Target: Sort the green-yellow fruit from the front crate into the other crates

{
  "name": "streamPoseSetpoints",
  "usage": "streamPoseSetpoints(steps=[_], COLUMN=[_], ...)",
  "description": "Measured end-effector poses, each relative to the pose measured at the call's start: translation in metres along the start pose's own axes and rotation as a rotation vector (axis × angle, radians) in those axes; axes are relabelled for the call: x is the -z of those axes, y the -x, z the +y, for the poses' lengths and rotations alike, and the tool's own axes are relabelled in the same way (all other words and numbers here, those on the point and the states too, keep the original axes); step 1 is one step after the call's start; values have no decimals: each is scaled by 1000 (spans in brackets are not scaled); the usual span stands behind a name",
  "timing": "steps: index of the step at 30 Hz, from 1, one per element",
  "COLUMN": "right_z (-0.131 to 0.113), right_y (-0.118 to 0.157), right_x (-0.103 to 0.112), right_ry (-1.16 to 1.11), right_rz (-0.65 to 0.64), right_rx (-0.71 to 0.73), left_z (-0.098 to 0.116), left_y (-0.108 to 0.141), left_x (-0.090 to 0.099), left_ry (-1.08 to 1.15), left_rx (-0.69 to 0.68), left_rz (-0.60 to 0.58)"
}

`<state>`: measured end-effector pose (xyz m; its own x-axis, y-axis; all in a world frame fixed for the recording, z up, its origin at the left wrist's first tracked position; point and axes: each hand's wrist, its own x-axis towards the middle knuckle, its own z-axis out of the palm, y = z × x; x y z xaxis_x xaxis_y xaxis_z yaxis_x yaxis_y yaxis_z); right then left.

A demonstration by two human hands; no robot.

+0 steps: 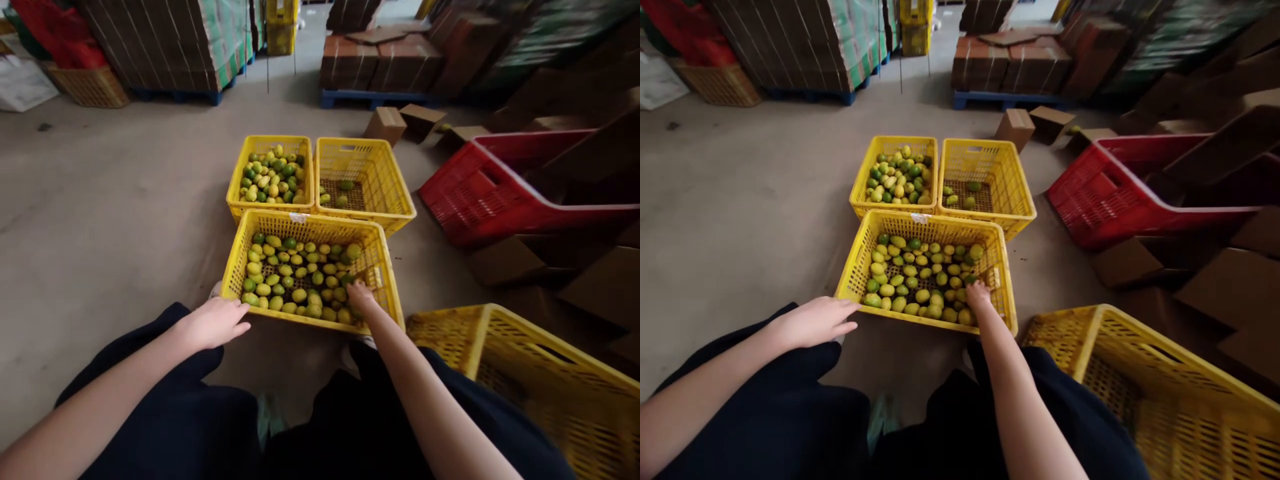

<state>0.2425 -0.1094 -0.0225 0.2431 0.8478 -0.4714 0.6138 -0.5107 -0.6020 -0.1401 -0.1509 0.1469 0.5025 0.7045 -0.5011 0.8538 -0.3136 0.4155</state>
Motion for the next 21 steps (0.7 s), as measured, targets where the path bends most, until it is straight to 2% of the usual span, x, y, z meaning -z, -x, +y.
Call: streamPoseSetpoints(steps=[5, 9, 11, 13, 15, 16, 18, 19, 21], right_z=[-2, -38, -69, -106, -144, -163, -195, -207, -223], right_y=[-6, -5, 3, 21, 51, 69, 105, 119, 136], right_x=[-1, 18, 30, 39, 44, 46, 51, 53, 59], right_ry=[111, 83, 42, -46, -409, -550, -679, -672, -559], right_rz=[-7, -57, -98, -157, -363, -474, -597, -592, -480], right_rx=[-42, 37, 111, 214, 364, 393, 457, 532, 723], left_z=[-7, -4, 2, 15, 32, 42, 62, 70, 82], left_y=[-8, -30, -41, -48, -49, -48, -42, -39, -31], left_x=[18, 26, 24, 20, 18, 17, 17, 18, 20], left_ry=[103, 332, 612, 984, 1373, 1560, 1871, 1984, 2128], left_rx=[57, 96, 179, 284, 317, 297, 243, 231, 251], left_rz=[-46, -3, 46, 42, -30, -72, -107, -100, -59])
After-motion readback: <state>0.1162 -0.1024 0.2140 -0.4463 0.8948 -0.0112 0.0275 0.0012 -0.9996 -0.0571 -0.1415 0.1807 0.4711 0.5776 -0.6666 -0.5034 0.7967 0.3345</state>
